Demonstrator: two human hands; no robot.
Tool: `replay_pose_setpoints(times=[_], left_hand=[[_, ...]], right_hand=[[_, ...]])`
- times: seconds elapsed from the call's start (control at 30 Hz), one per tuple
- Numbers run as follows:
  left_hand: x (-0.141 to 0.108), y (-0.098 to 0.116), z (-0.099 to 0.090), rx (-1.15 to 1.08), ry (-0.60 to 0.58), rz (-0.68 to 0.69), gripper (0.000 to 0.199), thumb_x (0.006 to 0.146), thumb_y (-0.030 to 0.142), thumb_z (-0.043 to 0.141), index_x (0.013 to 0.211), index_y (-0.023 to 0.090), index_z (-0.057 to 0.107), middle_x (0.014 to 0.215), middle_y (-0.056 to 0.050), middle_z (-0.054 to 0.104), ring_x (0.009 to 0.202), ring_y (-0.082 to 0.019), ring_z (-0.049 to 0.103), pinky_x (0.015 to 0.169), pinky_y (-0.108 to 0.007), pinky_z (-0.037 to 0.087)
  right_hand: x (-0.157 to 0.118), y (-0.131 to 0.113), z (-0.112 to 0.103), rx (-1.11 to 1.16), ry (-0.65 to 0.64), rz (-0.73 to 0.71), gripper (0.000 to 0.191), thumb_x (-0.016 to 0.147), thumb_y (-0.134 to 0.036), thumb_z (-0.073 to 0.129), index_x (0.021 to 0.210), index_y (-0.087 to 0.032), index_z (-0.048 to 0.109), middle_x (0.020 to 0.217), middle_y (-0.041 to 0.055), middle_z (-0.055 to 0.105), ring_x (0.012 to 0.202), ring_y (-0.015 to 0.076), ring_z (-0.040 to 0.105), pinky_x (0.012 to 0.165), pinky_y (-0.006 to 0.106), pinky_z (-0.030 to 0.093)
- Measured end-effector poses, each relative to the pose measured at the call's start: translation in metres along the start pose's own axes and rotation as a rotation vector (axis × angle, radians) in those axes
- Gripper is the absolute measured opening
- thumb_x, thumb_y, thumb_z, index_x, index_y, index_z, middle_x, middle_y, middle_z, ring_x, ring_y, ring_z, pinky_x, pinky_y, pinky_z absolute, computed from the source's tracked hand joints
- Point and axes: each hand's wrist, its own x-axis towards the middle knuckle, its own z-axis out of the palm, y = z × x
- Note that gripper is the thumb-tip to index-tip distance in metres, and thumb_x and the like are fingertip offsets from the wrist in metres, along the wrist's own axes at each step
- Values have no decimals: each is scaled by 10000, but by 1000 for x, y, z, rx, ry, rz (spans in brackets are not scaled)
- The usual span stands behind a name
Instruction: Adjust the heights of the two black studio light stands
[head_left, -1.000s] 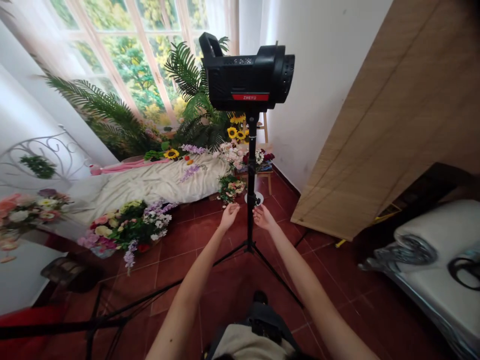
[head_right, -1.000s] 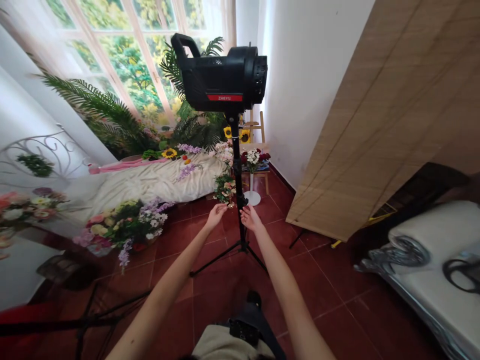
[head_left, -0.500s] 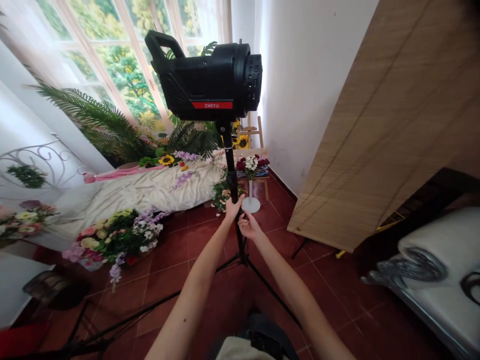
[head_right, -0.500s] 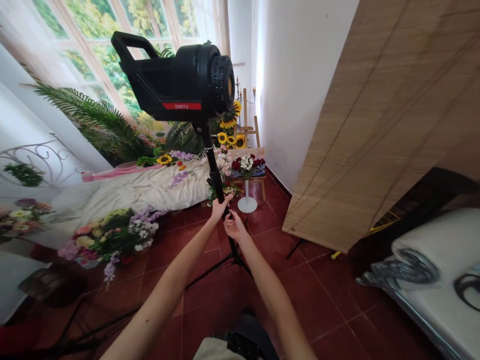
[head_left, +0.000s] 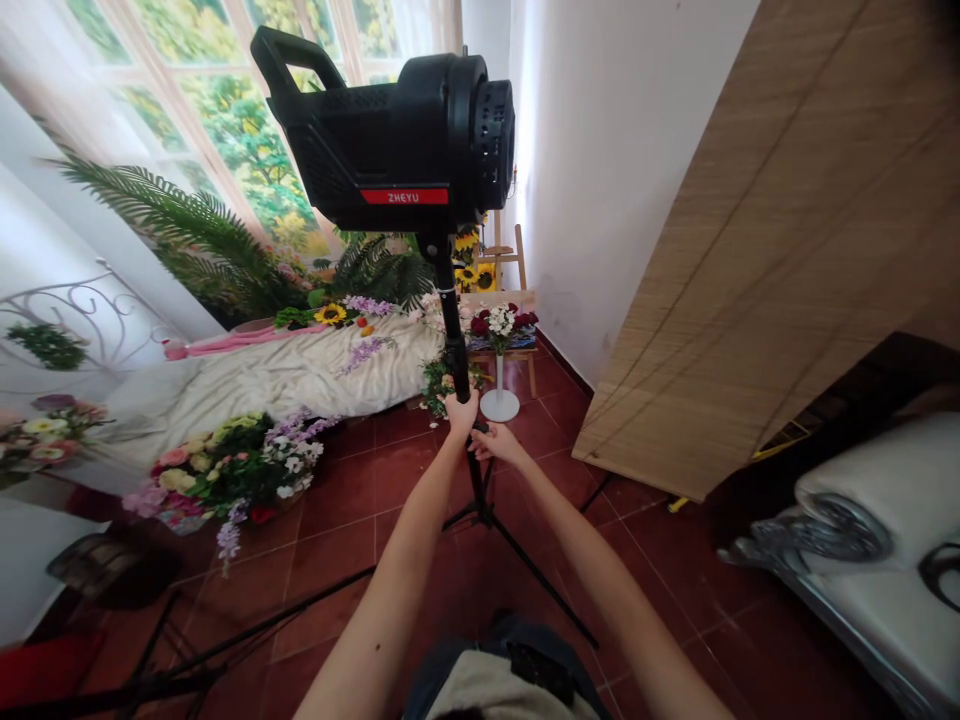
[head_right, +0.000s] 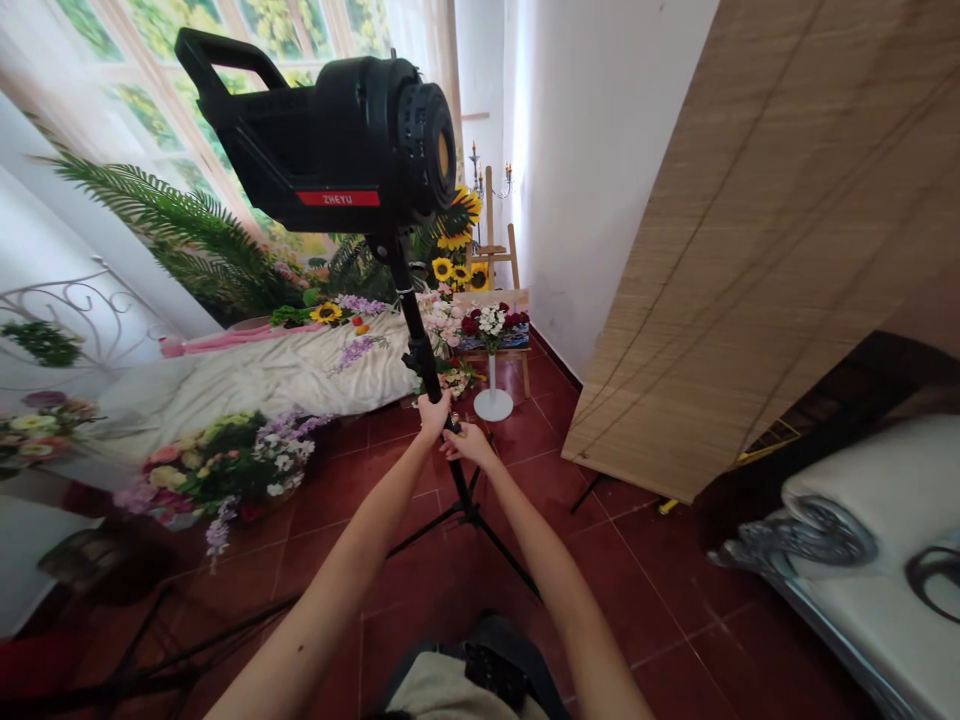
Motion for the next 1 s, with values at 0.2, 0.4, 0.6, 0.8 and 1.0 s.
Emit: replay_pose_setpoints(times=[0.2,0.4,0.6,0.8,1.0], left_hand=[[2,-5,1,-31,12,-11,293,659,316,651,471,174,476,454,23,475,446,-80,435,449,-189,322],[-1,0,0,1,6,19,275,671,313,627,488,179,472,457,34,445,440,-75,411,445,-190,310],[-4,8,-1,5,-2,-4,264,675,321,624,509,181,474,468,38,436,452,-81,423,452,-193,320],[-7,15,-3,6,-2,-11,260,681,311,630,516,179,477,481,24,466,469,-96,466,459,-205,336],[-9,17,-3,-34,8,-59,231,649,291,662,542,178,491,470,33,466,448,-89,449,431,-194,318]], right_hand=[[-23,9,-1,-882,360,-174,227,894,-427,543,994,-224,570,945,74,679,913,179,632,681,212,453],[-15,21,7,-172,225,30,489,845,-639,458,845,-170,598,769,49,674,510,88,557,491,209,486],[-10,13,10,-312,383,-172,341,817,-514,568,864,-178,611,783,46,678,558,127,600,538,260,530],[-37,20,12,-932,487,-640,275,880,-266,477,1108,-257,631,1340,81,505,1151,228,535,912,382,489],[-43,48,13,-850,614,-675,125,833,-231,517,884,-203,628,1283,122,500,1193,246,480,996,434,427]])
